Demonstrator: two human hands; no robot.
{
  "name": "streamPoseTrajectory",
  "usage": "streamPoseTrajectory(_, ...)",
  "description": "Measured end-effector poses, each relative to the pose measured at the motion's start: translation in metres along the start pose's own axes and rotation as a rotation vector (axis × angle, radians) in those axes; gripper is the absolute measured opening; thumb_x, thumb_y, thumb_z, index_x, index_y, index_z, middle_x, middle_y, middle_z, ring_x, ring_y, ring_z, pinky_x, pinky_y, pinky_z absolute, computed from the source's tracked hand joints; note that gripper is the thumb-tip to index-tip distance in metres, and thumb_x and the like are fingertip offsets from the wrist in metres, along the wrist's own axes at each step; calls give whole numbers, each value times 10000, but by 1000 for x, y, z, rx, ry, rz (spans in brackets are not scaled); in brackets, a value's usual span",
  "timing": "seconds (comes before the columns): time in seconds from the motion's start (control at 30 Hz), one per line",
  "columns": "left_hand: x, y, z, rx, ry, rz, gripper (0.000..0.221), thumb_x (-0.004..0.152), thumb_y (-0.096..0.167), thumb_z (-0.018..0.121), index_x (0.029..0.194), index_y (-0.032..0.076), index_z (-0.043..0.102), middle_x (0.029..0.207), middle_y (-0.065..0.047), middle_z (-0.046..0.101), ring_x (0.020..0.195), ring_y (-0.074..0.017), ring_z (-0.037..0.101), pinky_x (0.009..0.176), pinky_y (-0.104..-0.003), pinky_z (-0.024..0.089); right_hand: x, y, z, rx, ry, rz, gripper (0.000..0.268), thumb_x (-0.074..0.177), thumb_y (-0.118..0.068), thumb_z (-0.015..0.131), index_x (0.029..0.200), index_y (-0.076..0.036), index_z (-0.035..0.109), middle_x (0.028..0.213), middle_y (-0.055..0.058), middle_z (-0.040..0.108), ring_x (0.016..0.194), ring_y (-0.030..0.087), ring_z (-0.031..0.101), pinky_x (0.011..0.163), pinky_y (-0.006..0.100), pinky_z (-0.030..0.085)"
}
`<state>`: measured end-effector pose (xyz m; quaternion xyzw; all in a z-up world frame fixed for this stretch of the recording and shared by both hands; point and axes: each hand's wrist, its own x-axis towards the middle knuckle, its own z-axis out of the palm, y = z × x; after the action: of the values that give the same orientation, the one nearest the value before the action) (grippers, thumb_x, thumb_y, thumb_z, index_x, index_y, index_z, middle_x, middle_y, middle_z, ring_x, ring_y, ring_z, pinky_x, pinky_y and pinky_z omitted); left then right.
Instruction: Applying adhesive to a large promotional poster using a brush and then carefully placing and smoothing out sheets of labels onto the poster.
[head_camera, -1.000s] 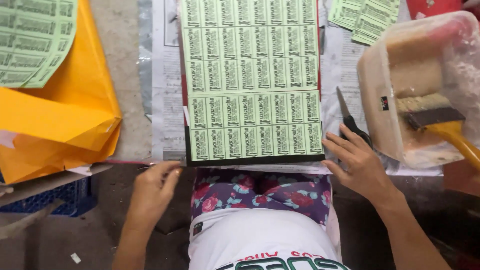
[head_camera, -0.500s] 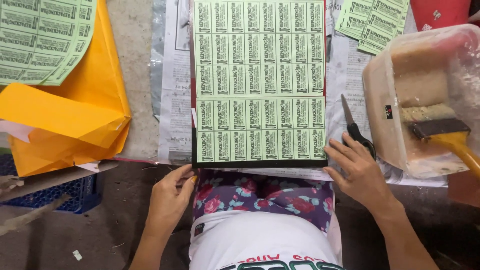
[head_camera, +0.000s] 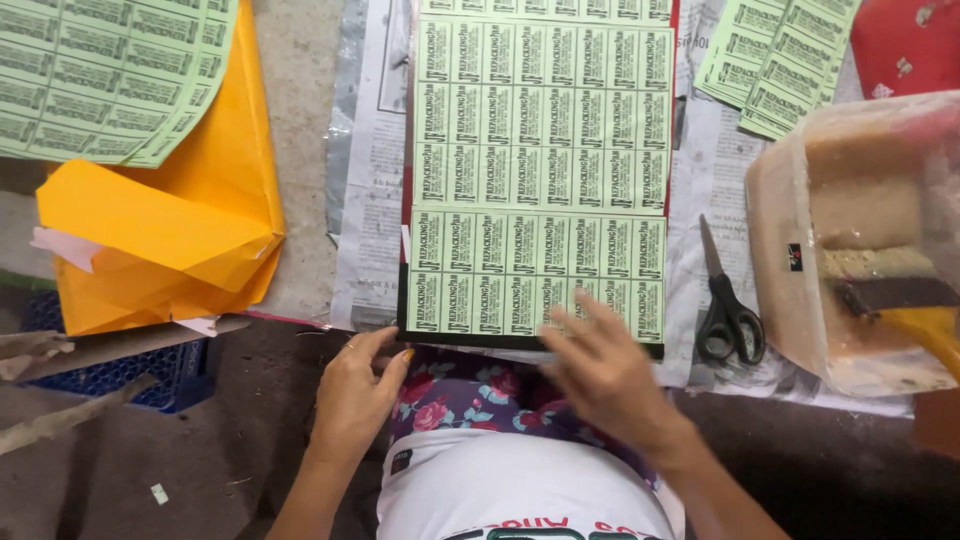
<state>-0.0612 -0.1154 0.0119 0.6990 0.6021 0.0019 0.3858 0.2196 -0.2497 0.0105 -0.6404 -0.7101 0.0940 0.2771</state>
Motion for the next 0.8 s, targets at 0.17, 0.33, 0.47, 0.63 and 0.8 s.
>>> streamPoseTrajectory(0.17,-2,-3,2,-364,32,-96,435,859,205,719,1288,136,720,1167,-33,756,944,-121,724,853,-271,583,48,-42,60,82,13,-287,362,987,-173,697,1269,38,618,1297,265,642,1295,522,554,1023,620,514)
streamPoseTrajectory(0.33,1,-4,5,-978,-24,-152,467,931,155,635,1375,14,650,1107,-133,702,957,-178,680,811,-350,645,75,-47,69,187,-18,-246,426,996,-260,674,1294,39,615,1292,264,653,1228,495,606,1056,555,522)
streamPoseTrajectory(0.47,6,4,21,-1319,-84,-76,425,972,186,590,1344,-18,615,1202,-190,707,967,-286,751,778,-430,662,81,-42,66,414,30,-39,455,919,-298,740,1311,-74,687,1186,168,731,1190,431,665,941,487,573)
streamPoseTrajectory(0.63,18,15,21,-1388,-111,-89,328,957,137,645,1245,-14,613,1065,-162,684,859,-328,770,696,-459,678,86,-38,52,603,-22,65,469,877,-236,790,1307,-74,697,1222,170,725,1232,430,642,968,499,563)
streamPoseTrajectory(0.8,23,19,19,-1361,-101,-101,325,923,124,700,1203,-19,620,1004,-167,666,822,-348,773,679,-491,680,91,-32,44,734,-37,91,442,898,-201,765,1311,-59,696,1207,185,735,1219,437,648,977,529,551)
